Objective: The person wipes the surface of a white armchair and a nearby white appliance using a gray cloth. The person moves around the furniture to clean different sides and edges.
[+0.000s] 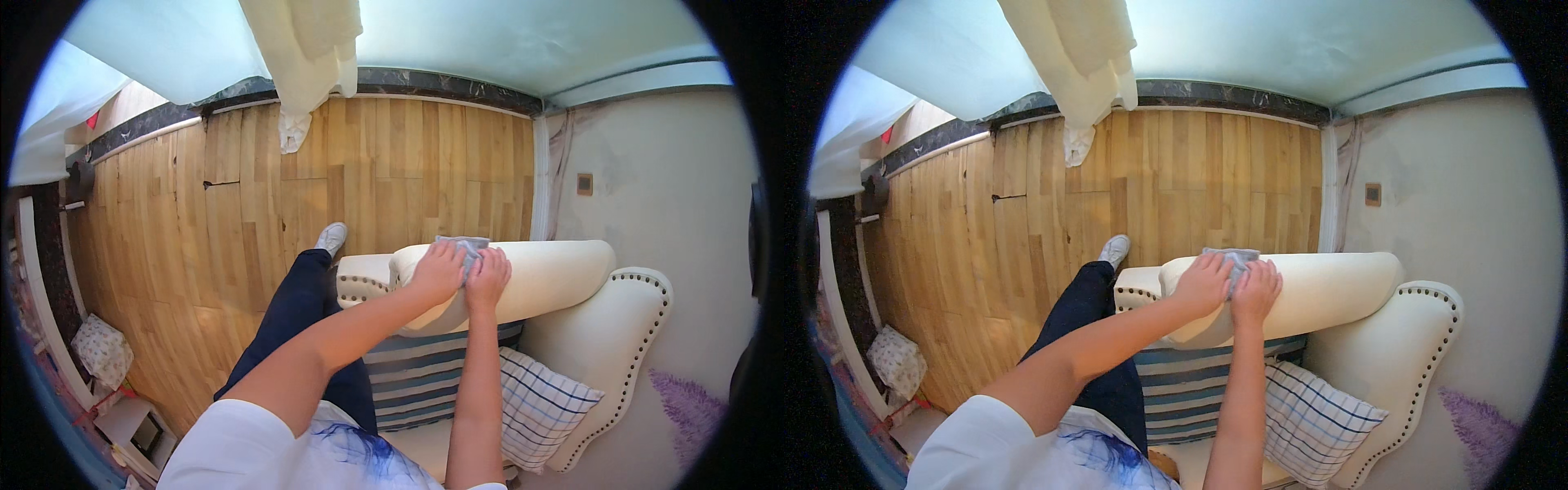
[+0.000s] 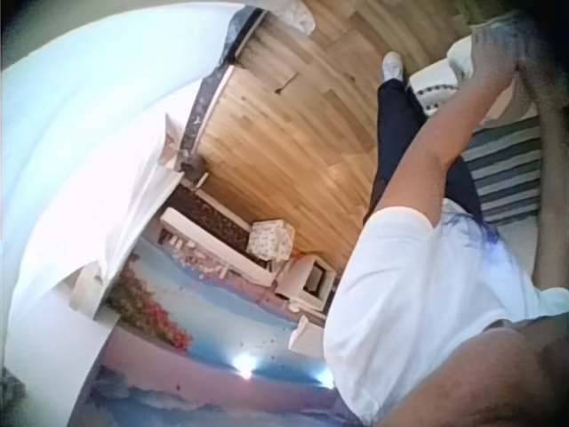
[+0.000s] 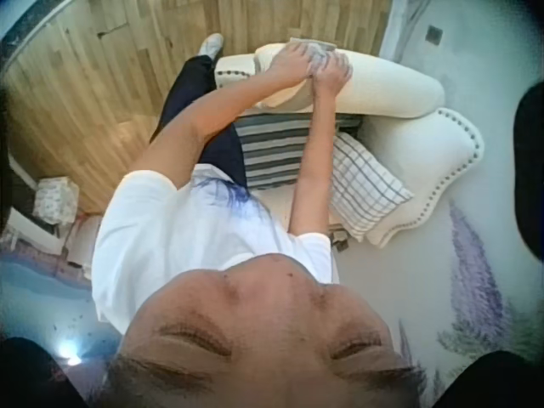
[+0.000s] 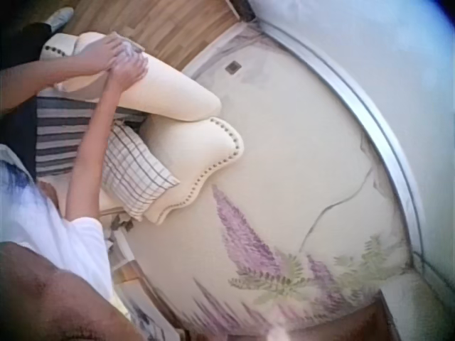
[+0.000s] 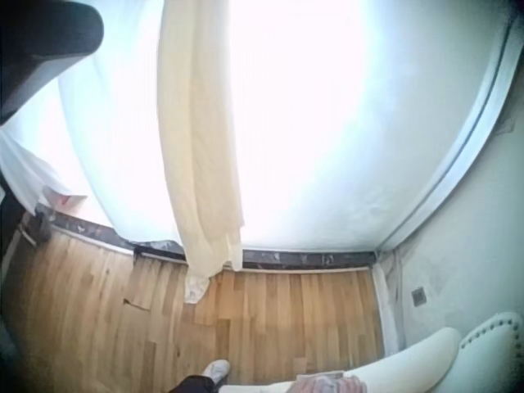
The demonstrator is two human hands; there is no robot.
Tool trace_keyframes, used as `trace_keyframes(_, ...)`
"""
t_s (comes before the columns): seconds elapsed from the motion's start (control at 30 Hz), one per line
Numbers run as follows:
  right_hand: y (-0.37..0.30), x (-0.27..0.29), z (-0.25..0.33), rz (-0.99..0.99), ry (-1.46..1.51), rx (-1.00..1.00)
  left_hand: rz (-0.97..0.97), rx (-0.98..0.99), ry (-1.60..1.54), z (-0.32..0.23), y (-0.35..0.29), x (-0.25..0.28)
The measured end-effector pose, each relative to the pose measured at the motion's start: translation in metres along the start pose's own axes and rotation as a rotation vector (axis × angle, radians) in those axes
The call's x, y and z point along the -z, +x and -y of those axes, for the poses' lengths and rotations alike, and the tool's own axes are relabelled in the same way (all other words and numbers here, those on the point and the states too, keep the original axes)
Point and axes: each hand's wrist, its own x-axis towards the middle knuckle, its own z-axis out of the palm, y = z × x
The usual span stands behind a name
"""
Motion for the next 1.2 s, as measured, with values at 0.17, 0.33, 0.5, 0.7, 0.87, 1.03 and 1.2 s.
trace_keyframes(0.17,0.0,0.002,0.015,0.012,0.123,0.098,0.049,-0.013,-0.025,0.012,-0.002,-0.006)
trace_keyframes(0.33,-0.009,-0.002,0.086,0.013,0.177,0.194,0.135,-0.1,0.079,0.057,-0.041,0.038)
trace_keyframes(0.5,0.003,-0.005,0.1,0.115,0.118,0.21,0.022,0.2,-0.49,0.086,-0.051,0.022)
trace_keyframes(0.7,0.031,-0.011,0.03,0.208,0.058,0.117,0.612,0.173,-0.471,0.08,0.032,0.01)
trace_keyframes(0.87,0.031,-0.012,0.02,0.187,0.024,0.093,0.666,0.124,-0.389,0.069,0.044,-0.008)
trace_keyframes(1.03,0.014,-0.013,0.073,0.152,0.119,0.164,0.567,0.001,-0.366,0.097,0.005,0.03)
trace_keyframes(1.2,0.013,-0.012,0.105,0.215,0.124,0.161,0.448,0.23,-0.615,0.106,-0.018,0.04)
